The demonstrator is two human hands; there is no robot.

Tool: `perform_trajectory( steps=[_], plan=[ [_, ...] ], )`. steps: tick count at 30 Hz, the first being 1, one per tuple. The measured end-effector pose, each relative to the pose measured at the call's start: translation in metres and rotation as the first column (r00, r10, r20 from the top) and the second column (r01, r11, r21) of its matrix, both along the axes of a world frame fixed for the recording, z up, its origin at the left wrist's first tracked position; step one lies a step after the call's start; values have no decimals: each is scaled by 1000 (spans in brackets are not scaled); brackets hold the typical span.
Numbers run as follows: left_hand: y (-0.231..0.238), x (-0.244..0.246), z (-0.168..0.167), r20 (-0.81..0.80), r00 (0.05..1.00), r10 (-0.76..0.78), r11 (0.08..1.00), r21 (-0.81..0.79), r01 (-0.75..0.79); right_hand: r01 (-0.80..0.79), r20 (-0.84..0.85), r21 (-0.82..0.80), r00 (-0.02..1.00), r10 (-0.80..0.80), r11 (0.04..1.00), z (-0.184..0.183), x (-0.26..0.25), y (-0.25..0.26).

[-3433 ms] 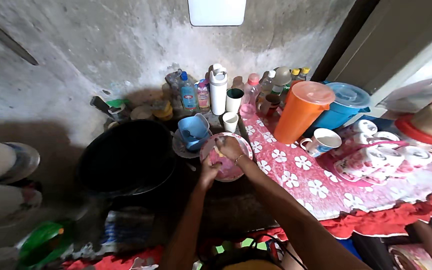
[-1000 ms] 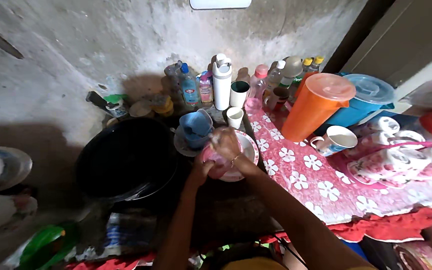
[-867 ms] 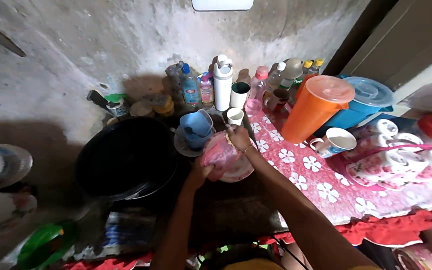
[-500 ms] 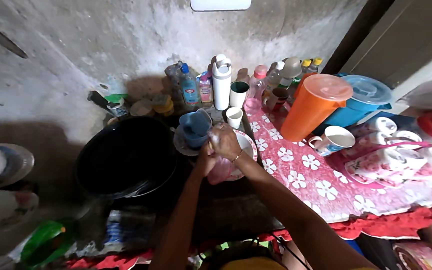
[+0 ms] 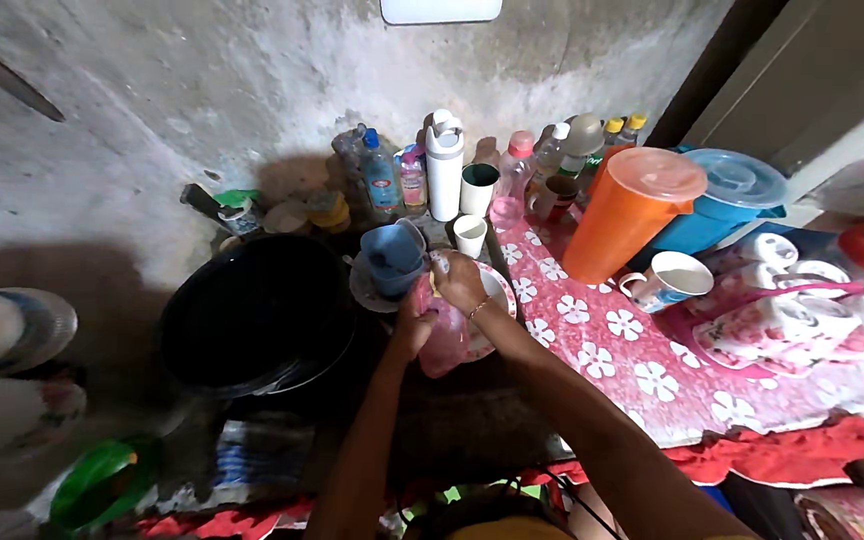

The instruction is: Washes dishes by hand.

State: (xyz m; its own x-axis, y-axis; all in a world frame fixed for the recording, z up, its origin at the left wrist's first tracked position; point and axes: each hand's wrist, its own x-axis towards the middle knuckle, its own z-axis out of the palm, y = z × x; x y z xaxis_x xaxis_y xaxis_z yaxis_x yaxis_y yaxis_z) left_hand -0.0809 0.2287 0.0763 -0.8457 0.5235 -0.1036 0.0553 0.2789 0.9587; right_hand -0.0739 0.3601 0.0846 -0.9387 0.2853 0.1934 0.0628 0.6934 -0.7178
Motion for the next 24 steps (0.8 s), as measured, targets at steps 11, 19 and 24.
perform_trajectory(
  steps=[11,19,24],
  plan=[
    [-1,-1,3,-66,997,25,1000,-3,-25,6,-22,-15,1000,-6,1000,5,0,-11],
    [-6,4,6,8,992,123,990,66,-123,162,86,-297,986,-142,941,-5,-13,10],
    [-17,-9,18,68,993,-93,995,-32,96,107,107,-130,990,-93,986,11,-3,10]
  ],
)
